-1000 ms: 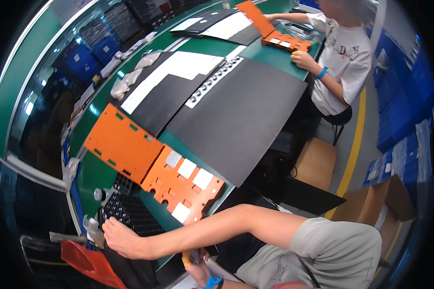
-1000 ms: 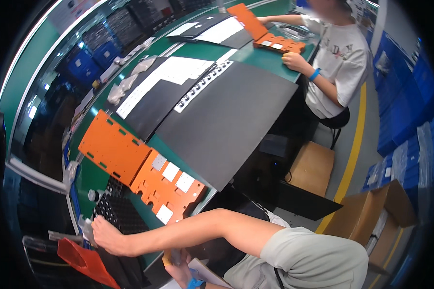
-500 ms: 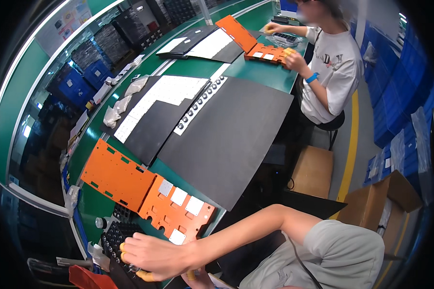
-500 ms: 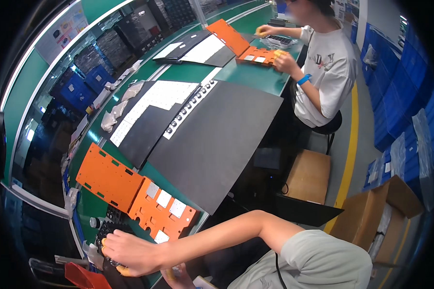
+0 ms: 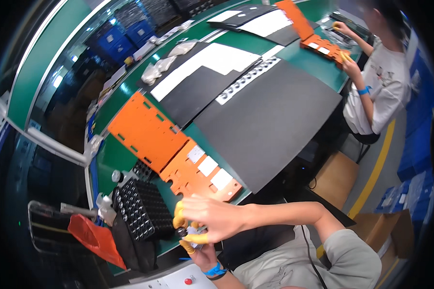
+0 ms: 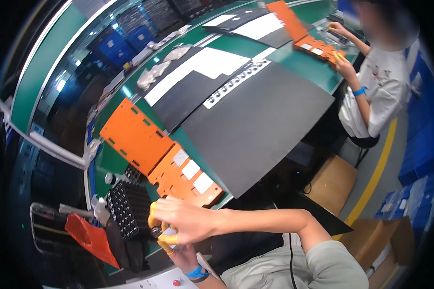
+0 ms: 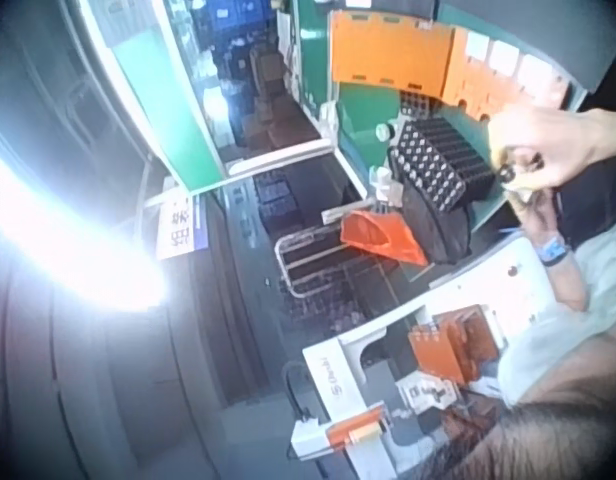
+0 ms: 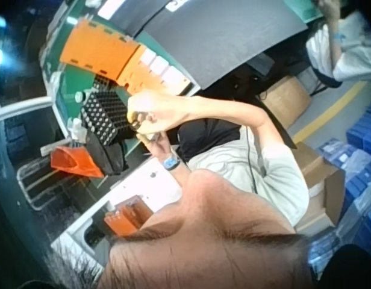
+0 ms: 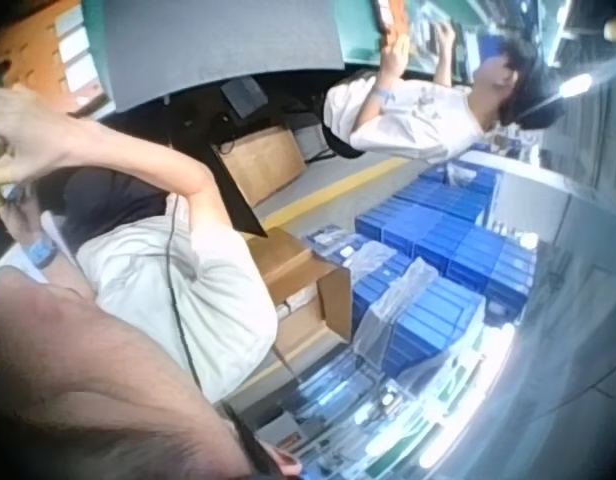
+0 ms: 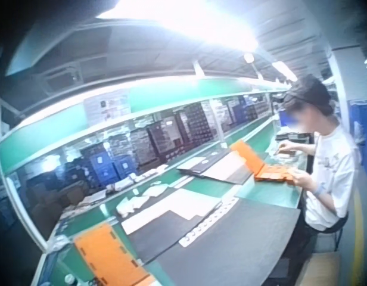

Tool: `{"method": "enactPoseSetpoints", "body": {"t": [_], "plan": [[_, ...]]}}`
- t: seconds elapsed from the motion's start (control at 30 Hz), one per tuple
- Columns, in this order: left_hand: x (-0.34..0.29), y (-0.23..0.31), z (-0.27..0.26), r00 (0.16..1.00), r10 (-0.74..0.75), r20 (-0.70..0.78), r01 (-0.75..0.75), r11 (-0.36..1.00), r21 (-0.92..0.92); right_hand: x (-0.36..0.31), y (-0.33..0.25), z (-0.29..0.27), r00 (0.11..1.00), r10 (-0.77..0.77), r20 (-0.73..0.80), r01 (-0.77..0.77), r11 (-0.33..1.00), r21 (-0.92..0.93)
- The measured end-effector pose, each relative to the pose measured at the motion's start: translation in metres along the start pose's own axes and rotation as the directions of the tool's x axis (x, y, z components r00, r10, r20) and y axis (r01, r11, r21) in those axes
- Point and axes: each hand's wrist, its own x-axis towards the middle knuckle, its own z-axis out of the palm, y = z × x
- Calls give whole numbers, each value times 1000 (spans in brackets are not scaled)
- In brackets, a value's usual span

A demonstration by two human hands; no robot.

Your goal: The person assembles small white components onto an orange panel, then places the panel into a press machine. They repeat this process with multiple panels, handling them one at a time and using the machine to secure the components.

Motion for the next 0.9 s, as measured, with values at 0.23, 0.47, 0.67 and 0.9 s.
{"method": "enactPoseSetpoints", "body": {"t": [0.23,0.47,0.67,0.9], "plan": [[23,-5,8,986,100,132,-122,978,170,-11,5,-13,992,49,-112,-54,998,-37],[36,-5,40,995,76,61,-85,984,157,-16,3,-16,986,123,-112,-127,991,-31],[34,-3,49,970,187,158,-227,928,295,-23,1,-17,988,152,-36,-156,978,-138],[29,-5,43,945,223,240,-280,931,234,-22,2,-17,981,194,-23,-195,970,-144]]}}
